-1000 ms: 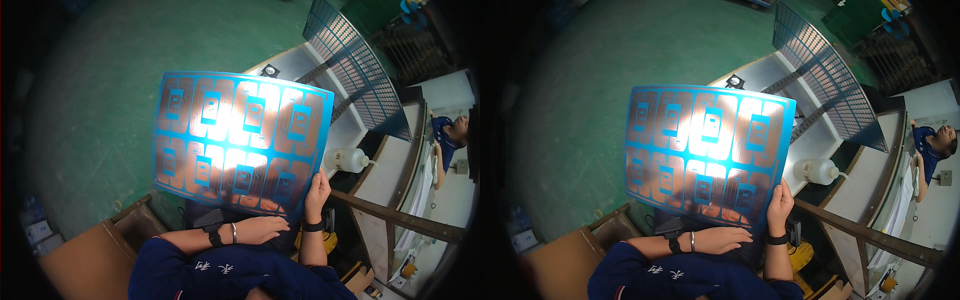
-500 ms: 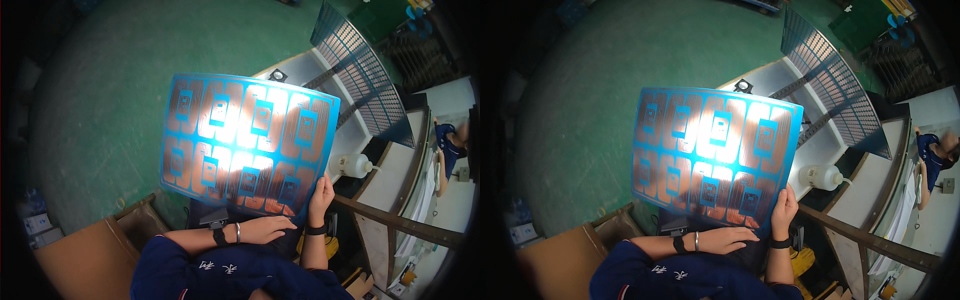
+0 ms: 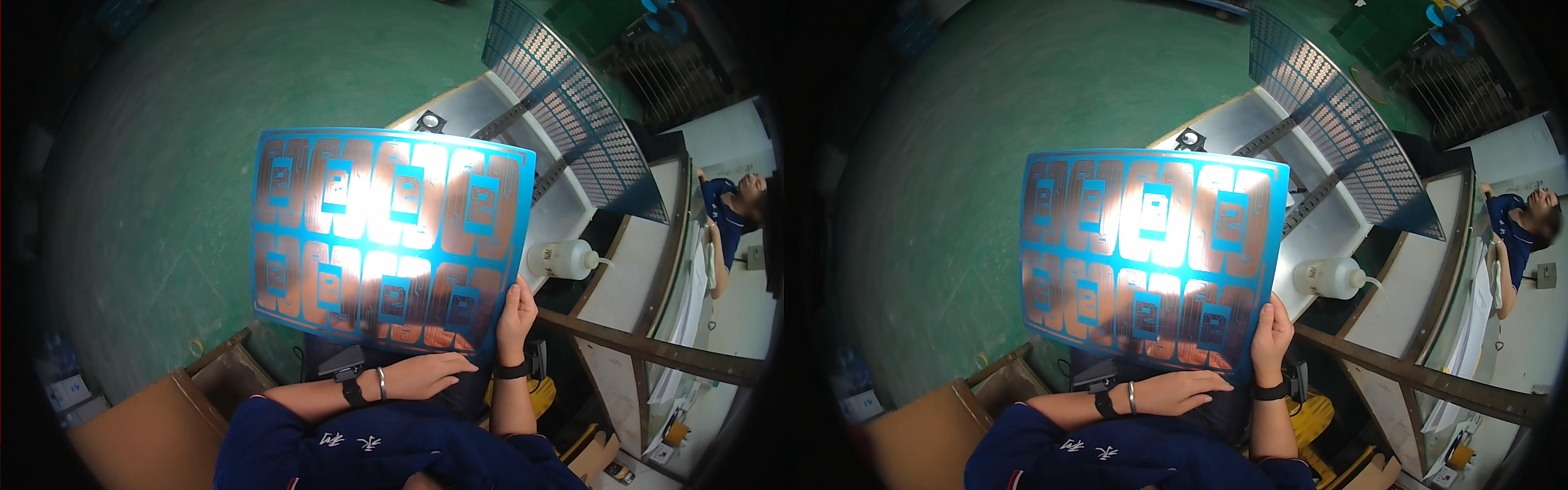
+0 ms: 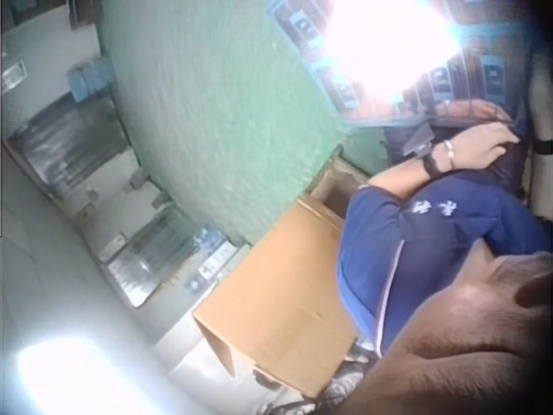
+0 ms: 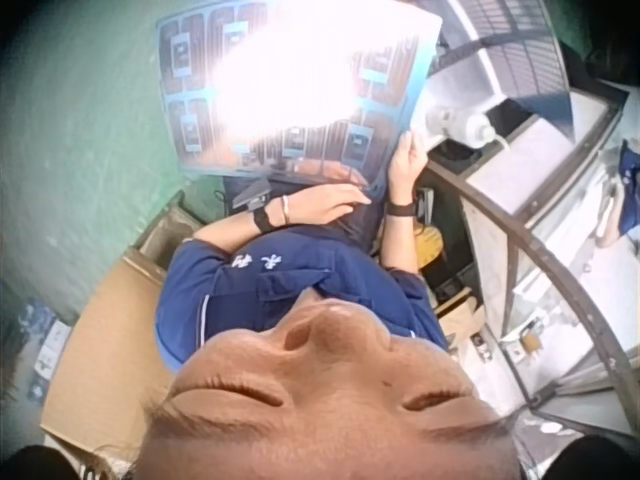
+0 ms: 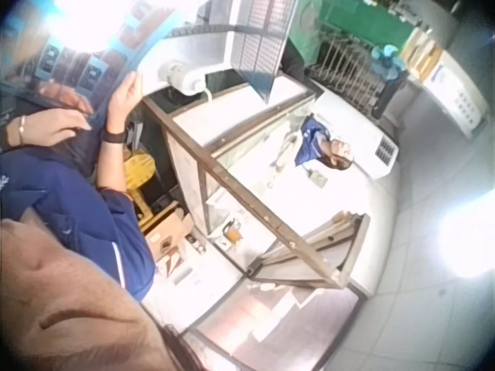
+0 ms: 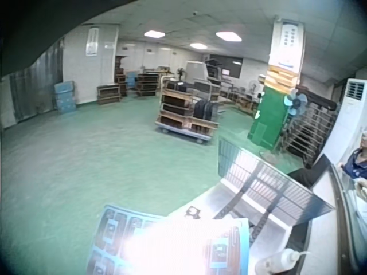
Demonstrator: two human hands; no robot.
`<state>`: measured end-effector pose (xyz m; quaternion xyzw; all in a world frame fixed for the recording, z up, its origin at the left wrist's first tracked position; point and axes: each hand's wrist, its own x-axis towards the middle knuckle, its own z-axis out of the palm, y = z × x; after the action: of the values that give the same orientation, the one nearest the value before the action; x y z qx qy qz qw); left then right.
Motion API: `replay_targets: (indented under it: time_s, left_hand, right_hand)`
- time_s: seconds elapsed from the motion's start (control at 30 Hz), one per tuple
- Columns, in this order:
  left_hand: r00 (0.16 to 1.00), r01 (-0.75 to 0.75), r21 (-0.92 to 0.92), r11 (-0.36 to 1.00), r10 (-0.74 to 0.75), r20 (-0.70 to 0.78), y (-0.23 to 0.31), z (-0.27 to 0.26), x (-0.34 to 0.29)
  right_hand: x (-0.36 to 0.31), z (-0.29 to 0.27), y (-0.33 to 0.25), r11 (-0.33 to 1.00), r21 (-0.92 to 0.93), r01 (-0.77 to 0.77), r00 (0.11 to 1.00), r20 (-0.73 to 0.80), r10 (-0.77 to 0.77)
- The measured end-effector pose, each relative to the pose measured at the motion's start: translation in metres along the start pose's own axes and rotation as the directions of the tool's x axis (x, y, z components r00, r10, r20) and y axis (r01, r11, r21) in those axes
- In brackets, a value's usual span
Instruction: The recorder is inspecting and organizing large printed circuit board sheets on a drying rack at a workstation.
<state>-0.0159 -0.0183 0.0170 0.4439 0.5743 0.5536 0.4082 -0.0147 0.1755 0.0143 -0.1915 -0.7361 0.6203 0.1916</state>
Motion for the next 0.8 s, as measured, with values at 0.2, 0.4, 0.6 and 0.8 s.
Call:
replay_targets:
  time_s: [0.2, 0.4, 0.6, 0.8]
  left_hand:
    - [1.000, -0.017, 0.009, 1.000, 0.017, -0.018, -0.0016, 0.0011, 0.0003]
    - [1.000, -0.001, 0.050, 0.999, 0.002, -0.007, -0.0015, 0.0024, -0.0001]
    - [1.000, 0.016, 0.028, 0.999, -0.016, 0.017, -0.0009, 0.0030, -0.0002]
    - [0.997, -0.060, 0.106, 0.993, 0.054, 0.053, -0.0073, 0.0057, -0.0007]
  right_hand:
    - [0.0001, -0.0003, -0.0036, 1.000, 0.014, 0.003, 1.000, -0.001, -0.003]
    - [-0.0005, -0.0005, 0.0018, 1.000, 0.003, -0.007, 1.000, -0.015, 0.007]
    - [-0.0023, -0.0032, 0.0038, 0.999, -0.018, -0.032, 0.999, -0.003, 0.032]
    - [-0.0017, -0.0044, 0.0039, 0.999, -0.047, -0.028, 1.000, 0.007, 0.028]
